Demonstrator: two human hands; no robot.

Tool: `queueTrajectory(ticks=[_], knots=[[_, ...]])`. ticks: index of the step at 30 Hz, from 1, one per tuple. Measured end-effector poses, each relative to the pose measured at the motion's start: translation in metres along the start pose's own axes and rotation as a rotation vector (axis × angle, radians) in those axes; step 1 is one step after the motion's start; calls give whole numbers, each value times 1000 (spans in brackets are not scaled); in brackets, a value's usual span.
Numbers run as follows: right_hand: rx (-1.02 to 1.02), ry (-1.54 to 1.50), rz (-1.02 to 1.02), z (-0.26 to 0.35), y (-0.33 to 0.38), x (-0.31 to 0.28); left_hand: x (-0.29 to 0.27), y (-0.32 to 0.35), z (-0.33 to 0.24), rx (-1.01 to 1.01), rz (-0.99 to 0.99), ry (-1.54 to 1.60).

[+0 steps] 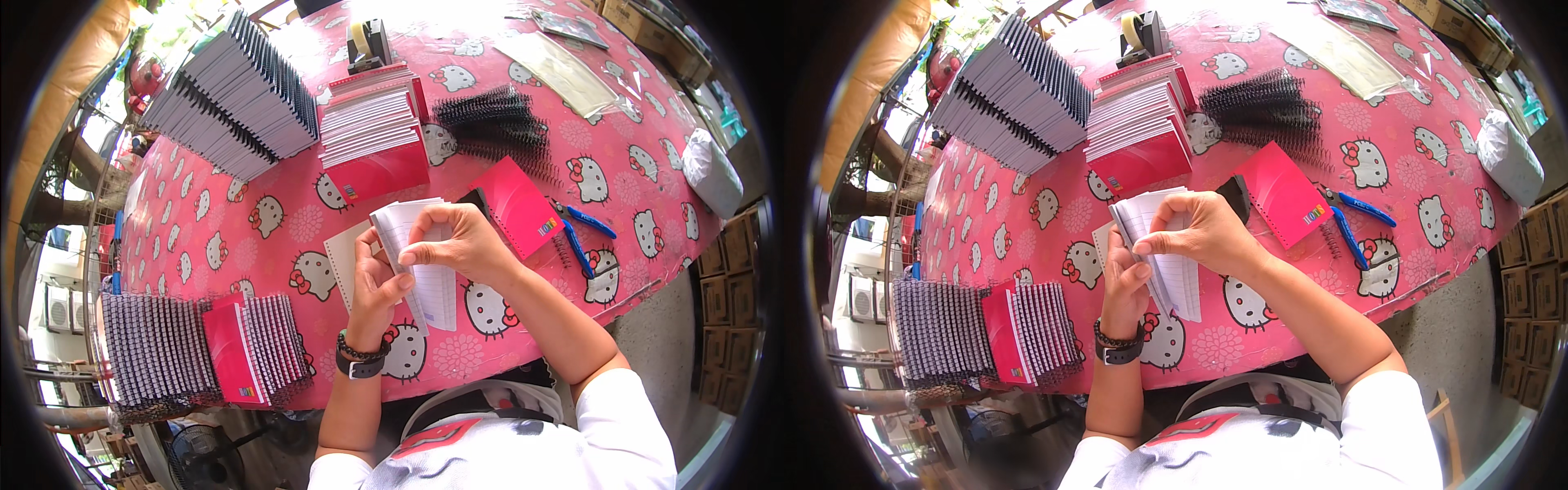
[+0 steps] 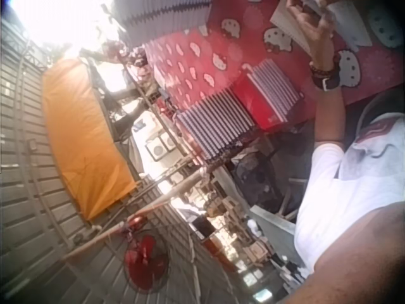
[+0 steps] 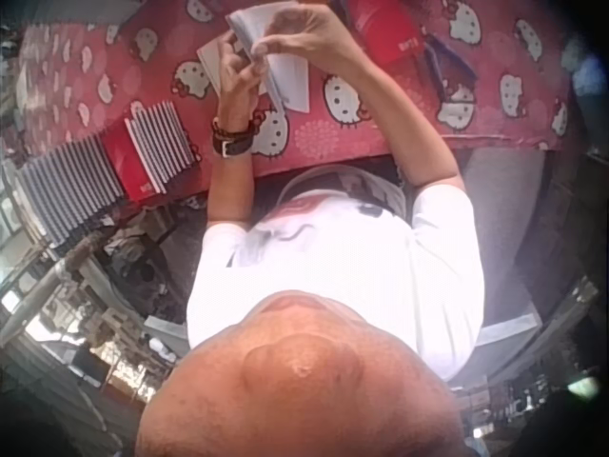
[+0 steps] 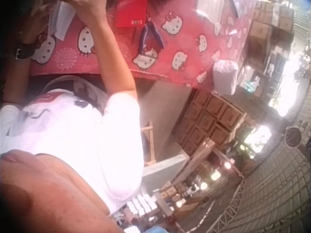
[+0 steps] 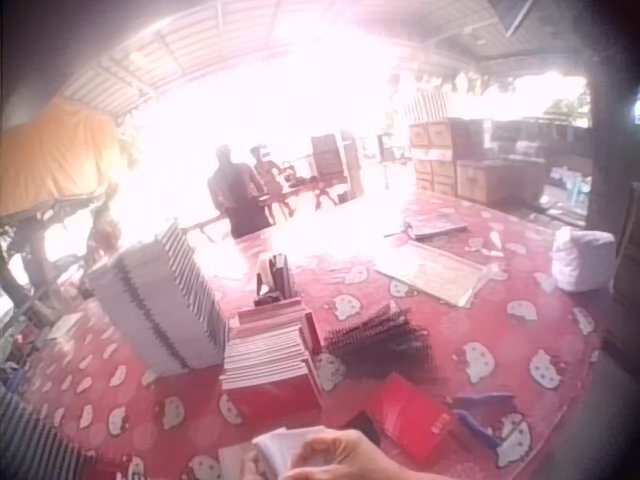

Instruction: The person assembles a notebook by hand, aligning a stack of paper with a pink cover and then manually threading a black plastic spiral binding through the pre-punched holes.

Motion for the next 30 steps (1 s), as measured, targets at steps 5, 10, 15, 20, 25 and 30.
queueTrajectory(ticks=[5, 10, 15, 20, 25, 30], knots=[[-47, 11, -43, 2, -1, -1, 1, 0, 0, -1, 18, 22], [-45, 26, -86, 4, 1, -3, 3, 1, 6, -87, 87, 85], [-87, 57, -107, 7, 2, -4, 3, 2, 10, -109, 102, 88], [-116, 85, -118, 9, 2, -4, 4, 2, 12, -108, 107, 70], [-100, 72, -110, 7, 2, -4, 2, 2, 13, -104, 104, 49], [-121, 103, -129, 8, 2, -5, 2, 1, 14, -114, 96, 53]])
Point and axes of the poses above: each hand's wrist, its own y-axis away from the middle knuckle, its own x-axis out of the palm, z = x × y, the point moved 9 cm from there along -y, towards the middle knuckle, and after that the axes turned 14 degrees about -z, right-handed, at the moved point
